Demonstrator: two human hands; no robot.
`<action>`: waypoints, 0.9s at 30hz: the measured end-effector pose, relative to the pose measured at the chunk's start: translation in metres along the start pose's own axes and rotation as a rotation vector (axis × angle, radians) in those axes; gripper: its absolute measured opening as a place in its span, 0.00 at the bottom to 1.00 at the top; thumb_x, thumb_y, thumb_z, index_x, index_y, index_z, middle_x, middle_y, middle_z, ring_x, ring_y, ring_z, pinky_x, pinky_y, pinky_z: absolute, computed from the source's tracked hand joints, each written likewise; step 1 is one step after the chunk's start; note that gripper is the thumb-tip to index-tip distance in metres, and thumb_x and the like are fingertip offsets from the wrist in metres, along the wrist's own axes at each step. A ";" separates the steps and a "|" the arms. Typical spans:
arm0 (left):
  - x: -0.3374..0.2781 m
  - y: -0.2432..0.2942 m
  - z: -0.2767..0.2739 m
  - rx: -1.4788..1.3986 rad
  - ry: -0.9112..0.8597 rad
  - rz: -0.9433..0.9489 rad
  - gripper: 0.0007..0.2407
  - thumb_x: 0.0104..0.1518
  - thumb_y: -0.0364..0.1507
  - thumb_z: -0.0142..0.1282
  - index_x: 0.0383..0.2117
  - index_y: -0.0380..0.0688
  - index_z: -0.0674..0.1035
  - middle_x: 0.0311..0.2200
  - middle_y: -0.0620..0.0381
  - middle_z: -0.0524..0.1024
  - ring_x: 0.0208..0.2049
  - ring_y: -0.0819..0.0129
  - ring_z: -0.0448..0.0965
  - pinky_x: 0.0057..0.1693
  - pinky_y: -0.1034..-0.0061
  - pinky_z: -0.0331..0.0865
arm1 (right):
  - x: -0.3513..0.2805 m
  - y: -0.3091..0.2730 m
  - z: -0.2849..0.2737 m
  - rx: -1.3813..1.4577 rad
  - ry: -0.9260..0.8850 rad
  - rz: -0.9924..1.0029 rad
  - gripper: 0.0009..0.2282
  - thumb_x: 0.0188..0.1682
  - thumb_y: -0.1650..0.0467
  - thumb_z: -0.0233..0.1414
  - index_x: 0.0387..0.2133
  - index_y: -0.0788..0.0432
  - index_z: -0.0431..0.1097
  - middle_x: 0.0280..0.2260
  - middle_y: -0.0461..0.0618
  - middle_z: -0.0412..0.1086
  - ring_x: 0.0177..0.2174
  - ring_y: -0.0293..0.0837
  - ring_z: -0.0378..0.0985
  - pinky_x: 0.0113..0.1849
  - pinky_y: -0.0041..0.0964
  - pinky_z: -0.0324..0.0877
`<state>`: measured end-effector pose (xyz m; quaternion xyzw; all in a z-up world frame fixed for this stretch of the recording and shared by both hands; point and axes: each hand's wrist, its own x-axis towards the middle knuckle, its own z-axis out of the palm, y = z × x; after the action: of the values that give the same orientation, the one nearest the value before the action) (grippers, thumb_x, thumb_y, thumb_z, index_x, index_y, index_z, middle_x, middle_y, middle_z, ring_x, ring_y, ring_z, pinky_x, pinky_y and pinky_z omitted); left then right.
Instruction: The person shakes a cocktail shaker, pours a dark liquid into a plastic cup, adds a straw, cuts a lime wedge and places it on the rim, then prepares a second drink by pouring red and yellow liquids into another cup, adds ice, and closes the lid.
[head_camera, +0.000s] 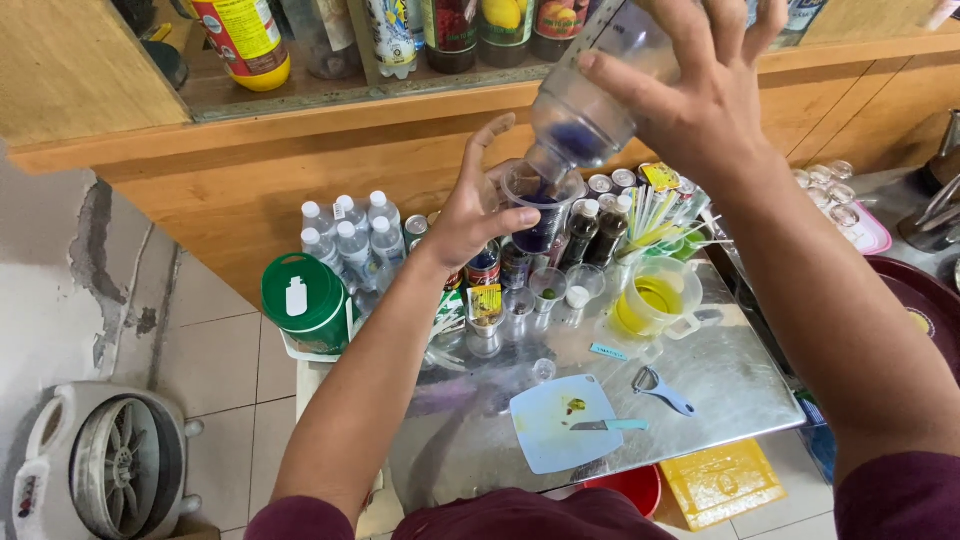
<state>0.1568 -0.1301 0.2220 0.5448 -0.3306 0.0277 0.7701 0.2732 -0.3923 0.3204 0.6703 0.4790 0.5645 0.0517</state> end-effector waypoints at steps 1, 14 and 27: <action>-0.001 0.001 0.002 0.000 -0.001 0.000 0.38 0.56 0.33 0.68 0.68 0.58 0.50 0.56 0.29 0.73 0.60 0.48 0.75 0.67 0.57 0.65 | 0.002 -0.002 -0.002 -0.001 0.000 0.000 0.30 0.57 0.58 0.95 0.58 0.33 0.77 0.61 0.62 0.65 0.59 0.62 0.58 0.57 0.63 0.40; -0.009 0.000 0.007 0.039 -0.020 -0.028 0.39 0.54 0.34 0.67 0.68 0.56 0.48 0.53 0.32 0.75 0.55 0.50 0.77 0.64 0.61 0.66 | -0.011 -0.027 0.016 -0.027 0.193 0.027 0.35 0.49 0.53 0.97 0.56 0.29 0.74 0.63 0.50 0.60 0.62 0.53 0.53 0.58 0.56 0.45; -0.018 0.000 0.000 0.049 -0.049 -0.067 0.40 0.56 0.35 0.67 0.68 0.56 0.47 0.59 0.22 0.69 0.60 0.41 0.74 0.66 0.51 0.64 | -0.023 -0.041 0.030 -0.050 0.289 0.001 0.40 0.46 0.56 0.99 0.57 0.30 0.69 0.66 0.48 0.54 0.65 0.53 0.52 0.63 0.51 0.39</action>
<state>0.1424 -0.1246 0.2127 0.5749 -0.3300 -0.0034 0.7487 0.2752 -0.3723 0.2684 0.5807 0.4668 0.6670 -0.0017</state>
